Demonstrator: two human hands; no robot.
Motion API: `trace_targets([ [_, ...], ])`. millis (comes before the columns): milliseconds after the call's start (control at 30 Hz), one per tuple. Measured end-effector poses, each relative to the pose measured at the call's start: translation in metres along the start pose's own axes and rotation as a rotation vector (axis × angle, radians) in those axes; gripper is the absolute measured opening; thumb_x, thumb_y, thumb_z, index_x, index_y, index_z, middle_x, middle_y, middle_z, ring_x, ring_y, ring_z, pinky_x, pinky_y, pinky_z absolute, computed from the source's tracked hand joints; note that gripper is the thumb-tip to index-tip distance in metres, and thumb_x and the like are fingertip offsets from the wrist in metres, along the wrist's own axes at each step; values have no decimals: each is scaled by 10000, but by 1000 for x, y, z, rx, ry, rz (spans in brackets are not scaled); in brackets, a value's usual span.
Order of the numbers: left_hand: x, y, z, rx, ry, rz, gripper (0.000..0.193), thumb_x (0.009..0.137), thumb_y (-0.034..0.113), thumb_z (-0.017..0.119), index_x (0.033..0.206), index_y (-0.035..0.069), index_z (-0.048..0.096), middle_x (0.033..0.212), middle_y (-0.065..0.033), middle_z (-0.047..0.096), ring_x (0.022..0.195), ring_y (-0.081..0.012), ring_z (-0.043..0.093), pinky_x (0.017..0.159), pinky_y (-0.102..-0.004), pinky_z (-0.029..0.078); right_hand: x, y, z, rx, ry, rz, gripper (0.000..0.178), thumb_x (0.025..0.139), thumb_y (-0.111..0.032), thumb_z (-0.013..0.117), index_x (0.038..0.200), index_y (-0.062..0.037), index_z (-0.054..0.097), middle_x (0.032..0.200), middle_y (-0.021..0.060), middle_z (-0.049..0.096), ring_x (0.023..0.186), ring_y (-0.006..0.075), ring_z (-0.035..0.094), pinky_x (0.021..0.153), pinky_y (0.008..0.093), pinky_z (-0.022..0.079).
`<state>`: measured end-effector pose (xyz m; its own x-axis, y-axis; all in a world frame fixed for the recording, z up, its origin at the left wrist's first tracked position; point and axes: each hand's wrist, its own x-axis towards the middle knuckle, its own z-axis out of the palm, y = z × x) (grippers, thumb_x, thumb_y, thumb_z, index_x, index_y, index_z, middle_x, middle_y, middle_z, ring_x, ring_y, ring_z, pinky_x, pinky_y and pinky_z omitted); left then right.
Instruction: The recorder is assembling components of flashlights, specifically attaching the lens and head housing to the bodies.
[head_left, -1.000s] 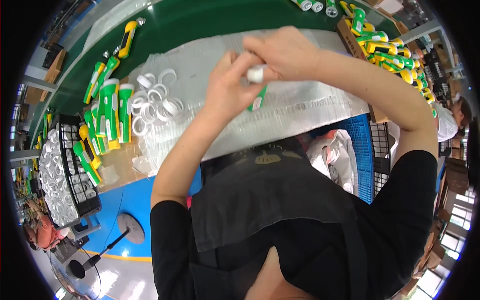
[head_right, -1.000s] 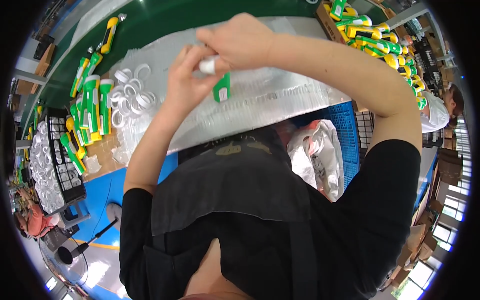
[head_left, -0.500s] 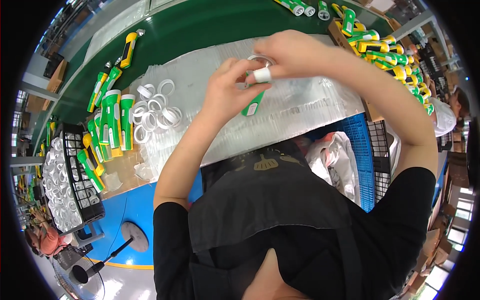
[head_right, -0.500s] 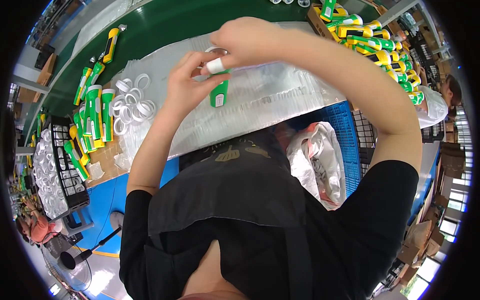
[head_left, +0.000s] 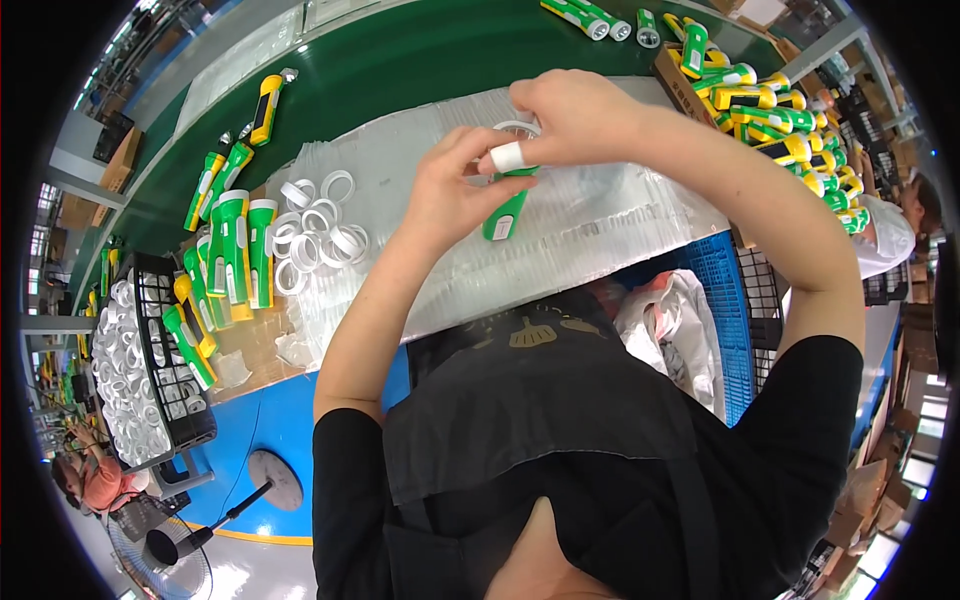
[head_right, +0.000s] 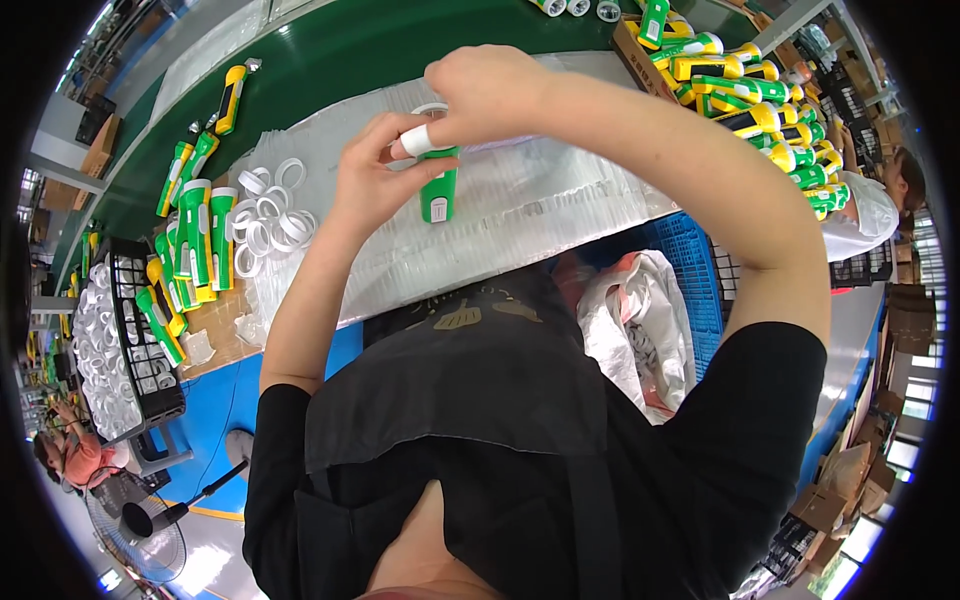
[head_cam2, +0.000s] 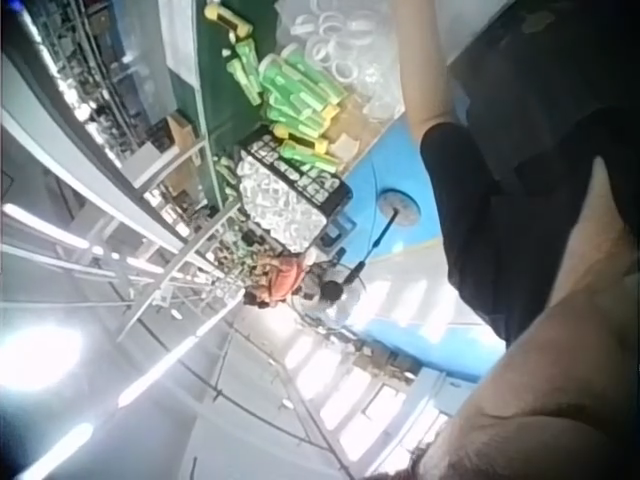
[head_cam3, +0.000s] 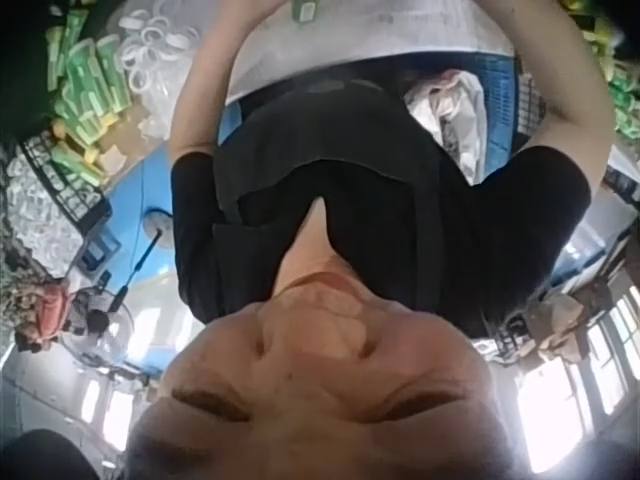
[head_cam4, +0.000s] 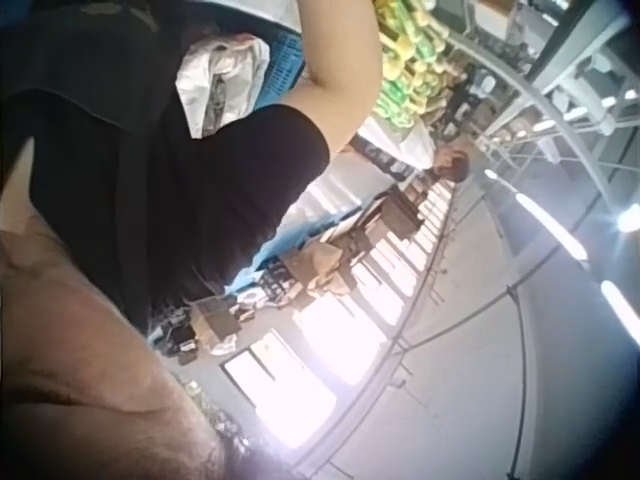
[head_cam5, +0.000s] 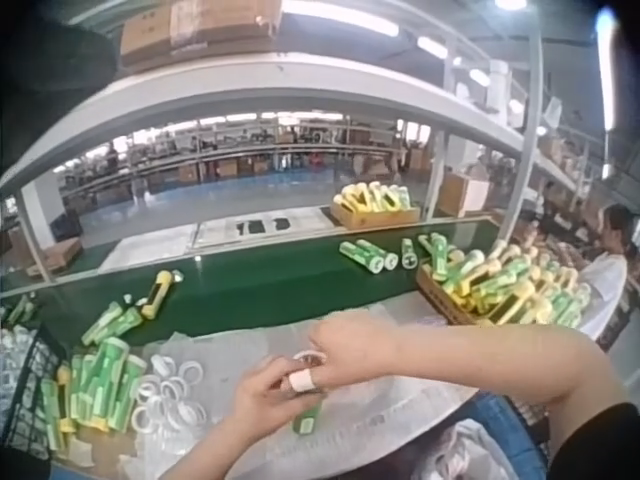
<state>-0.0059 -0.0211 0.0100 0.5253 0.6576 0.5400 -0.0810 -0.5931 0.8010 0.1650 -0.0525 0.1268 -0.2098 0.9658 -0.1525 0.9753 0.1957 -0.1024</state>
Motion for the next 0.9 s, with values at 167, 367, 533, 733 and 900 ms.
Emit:
trace_targets([
  [167,1,5,-1,51,-34,6,342,722,111,833,1030,122,684,972,-40,653,867,-188,648,728,-319,576,-2,20,8,247,49,-465,469,744,-343,784,965,10,569,813,134,620,715,270,612,613,374,483],
  [367,-1,6,1,92,-40,48,322,721,112,832,1010,127,690,948,-34,654,847,-187,630,695,-304,554,-14,17,16,277,56,-205,406,782,-257,756,1029,9,573,887,114,585,734,239,586,645,350,482],
  [533,-3,7,5,78,-46,87,321,713,117,836,1000,130,693,909,-36,643,805,-192,616,663,-299,539,-11,28,11,235,-34,-432,437,776,-236,769,1072,18,572,913,110,580,722,223,585,635,339,479],
  [733,-2,6,12,256,17,102,356,699,104,835,1022,140,692,912,-32,643,774,-194,614,661,-295,536,-12,25,17,243,60,-295,456,793,-249,769,1091,23,559,850,114,594,711,213,580,624,334,474],
  [900,-1,1,-1,124,81,61,370,699,70,832,1032,134,684,963,-46,658,816,-169,637,695,-286,555,1,15,30,353,176,-119,375,805,-340,785,946,-29,629,731,54,587,665,140,558,580,285,436],
])
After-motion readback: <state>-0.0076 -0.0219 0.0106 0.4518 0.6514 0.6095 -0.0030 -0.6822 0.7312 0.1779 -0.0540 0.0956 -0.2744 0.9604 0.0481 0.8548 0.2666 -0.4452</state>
